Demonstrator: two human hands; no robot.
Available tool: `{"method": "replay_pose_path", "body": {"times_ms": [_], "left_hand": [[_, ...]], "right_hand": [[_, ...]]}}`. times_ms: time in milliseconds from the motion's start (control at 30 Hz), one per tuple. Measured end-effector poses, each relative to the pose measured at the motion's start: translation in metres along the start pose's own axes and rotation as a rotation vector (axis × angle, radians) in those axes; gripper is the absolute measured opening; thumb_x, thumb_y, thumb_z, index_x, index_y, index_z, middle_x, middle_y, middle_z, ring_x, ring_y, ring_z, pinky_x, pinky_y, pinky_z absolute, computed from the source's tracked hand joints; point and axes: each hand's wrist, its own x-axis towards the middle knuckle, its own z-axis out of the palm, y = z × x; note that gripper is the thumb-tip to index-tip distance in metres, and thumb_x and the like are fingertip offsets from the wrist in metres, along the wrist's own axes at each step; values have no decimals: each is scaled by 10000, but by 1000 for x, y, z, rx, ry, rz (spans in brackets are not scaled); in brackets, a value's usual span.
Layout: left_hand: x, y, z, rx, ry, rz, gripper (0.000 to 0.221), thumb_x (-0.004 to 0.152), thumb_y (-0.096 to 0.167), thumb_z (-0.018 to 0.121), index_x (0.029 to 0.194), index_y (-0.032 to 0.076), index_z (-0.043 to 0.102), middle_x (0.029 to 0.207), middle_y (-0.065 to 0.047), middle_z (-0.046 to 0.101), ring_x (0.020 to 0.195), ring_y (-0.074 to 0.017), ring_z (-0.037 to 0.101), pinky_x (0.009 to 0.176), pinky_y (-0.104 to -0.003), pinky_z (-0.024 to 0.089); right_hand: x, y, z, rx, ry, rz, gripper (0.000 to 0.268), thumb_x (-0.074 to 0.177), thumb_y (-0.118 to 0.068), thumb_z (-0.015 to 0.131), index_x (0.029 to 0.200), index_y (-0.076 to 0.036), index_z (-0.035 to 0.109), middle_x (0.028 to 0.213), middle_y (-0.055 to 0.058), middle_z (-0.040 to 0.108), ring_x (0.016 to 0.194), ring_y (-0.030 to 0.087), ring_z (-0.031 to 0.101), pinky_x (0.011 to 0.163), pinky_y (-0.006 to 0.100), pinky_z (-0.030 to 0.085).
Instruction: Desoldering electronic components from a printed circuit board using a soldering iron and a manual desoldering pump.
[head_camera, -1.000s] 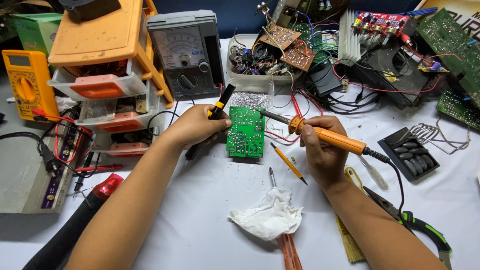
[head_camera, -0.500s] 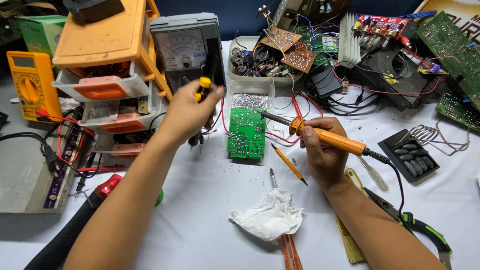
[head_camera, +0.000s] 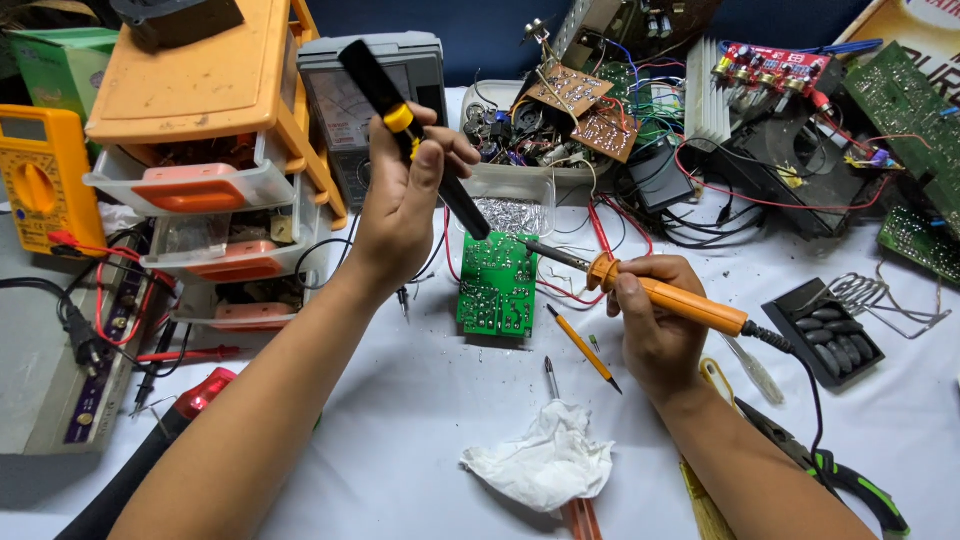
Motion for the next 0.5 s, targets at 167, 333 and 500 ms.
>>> {"method": "replay_pose_path", "body": {"times_ms": [167,333,500], "left_hand": [[-10,-19,-9,89,-7,4,301,970,323,294,1134,72,267,941,-127,585,780,-171,566,556,-222,475],[-19,-28,-7,-74,-1,-91,274,970,304,279,1159,112,231,871,-145,609,735,-189,604,455,-215,517],[-20,-29,-1,-117,-12,-83,268,968,313,274,1151,122,228,810,-145,597,709,-196,607,457,-226,524]], "right_hand": [[0,8,-4,31,-27,-31,176,890,-162,453,887,6,504,628,113,548,503,132,526,509,221,469],[1,3,-2,22,-28,-28,168,892,-165,447,888,-5,499,639,104,545,512,131,529,524,224,477],[1,5,-3,42,-22,-34,167,892,-162,444,890,-3,494,629,92,531,513,123,521,516,217,471]]}}
